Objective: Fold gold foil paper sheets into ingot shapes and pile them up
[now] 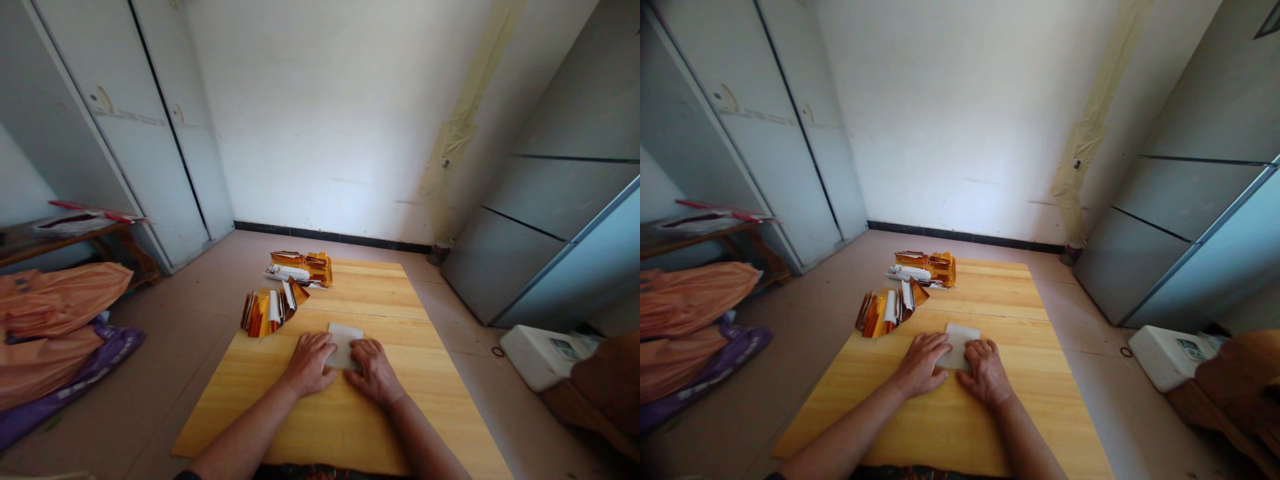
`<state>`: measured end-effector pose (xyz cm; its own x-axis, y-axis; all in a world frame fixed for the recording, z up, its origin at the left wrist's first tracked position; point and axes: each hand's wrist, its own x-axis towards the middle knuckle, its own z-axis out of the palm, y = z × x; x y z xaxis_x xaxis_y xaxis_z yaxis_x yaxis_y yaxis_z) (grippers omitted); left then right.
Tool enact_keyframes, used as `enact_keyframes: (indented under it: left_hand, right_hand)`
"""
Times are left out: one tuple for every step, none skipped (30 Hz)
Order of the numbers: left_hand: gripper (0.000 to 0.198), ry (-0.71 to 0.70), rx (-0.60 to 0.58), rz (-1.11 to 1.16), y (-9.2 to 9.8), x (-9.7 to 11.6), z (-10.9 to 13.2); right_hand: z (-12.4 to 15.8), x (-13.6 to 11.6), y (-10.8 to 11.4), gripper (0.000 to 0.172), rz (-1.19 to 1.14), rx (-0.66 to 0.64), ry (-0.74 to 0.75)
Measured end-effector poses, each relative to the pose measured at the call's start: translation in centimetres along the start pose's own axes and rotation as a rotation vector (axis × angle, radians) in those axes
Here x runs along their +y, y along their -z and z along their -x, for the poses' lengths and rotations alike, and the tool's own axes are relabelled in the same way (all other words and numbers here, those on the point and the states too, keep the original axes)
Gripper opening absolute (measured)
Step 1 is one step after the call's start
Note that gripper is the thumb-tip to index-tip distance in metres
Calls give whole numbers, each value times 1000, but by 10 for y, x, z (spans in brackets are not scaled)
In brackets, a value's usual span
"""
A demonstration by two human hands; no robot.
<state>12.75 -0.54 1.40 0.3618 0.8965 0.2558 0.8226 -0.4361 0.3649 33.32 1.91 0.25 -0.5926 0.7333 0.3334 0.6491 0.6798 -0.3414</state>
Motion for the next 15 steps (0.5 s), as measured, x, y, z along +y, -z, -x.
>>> enact_keyframes:
  left_hand:
    - [43,3,-5,-2,0,0,1]
    - [43,6,-9,-1,0,0,1]
    - [42,8,-11,0,0,1,1]
    - [41,9,-12,1,0,1,1]
    - [40,10,-10,1,0,1,0]
    - [39,9,-8,0,0,1,0]
    - [39,9,-5,-3,-1,1,0]
    - [38,8,-1,-7,-1,2,-1]
    - [37,7,6,-12,-1,2,-1]
    - [36,7,14,-16,-2,2,-1]
    - [35,8,24,-21,-2,2,-1]
    - [34,11,33,-23,-3,2,-1]
    - [33,18,42,-24,-4,3,-1]
    - [31,26,47,-25,-5,3,-1]
    - [30,36,49,-25,-5,3,-2]
  right_hand:
    - [2,1,0,18,0,-5,5]
    - [3,2,0,21,2,-3,2]
    - [4,3,0,22,3,5,-4]
    - [4,4,-1,23,5,14,-14]
    - [4,4,-2,23,7,21,-25]
    - [3,3,-3,23,12,25,-38]
    - [1,2,-3,22,20,26,-50]
    - [0,0,-4,22,32,24,-61]
    - [-2,-2,-4,22,49,24,-73]
    - [-4,-4,-5,22,71,25,-82]
    - [-5,-7,-5,22,95,28,-86]
    - [-7,-10,-4,21,121,30,-87]
    - [-8,-12,-4,20,144,32,-87]
    - [-9,-14,-4,19,164,33,-86]
    - [-9,-14,-4,18,180,33,-87]
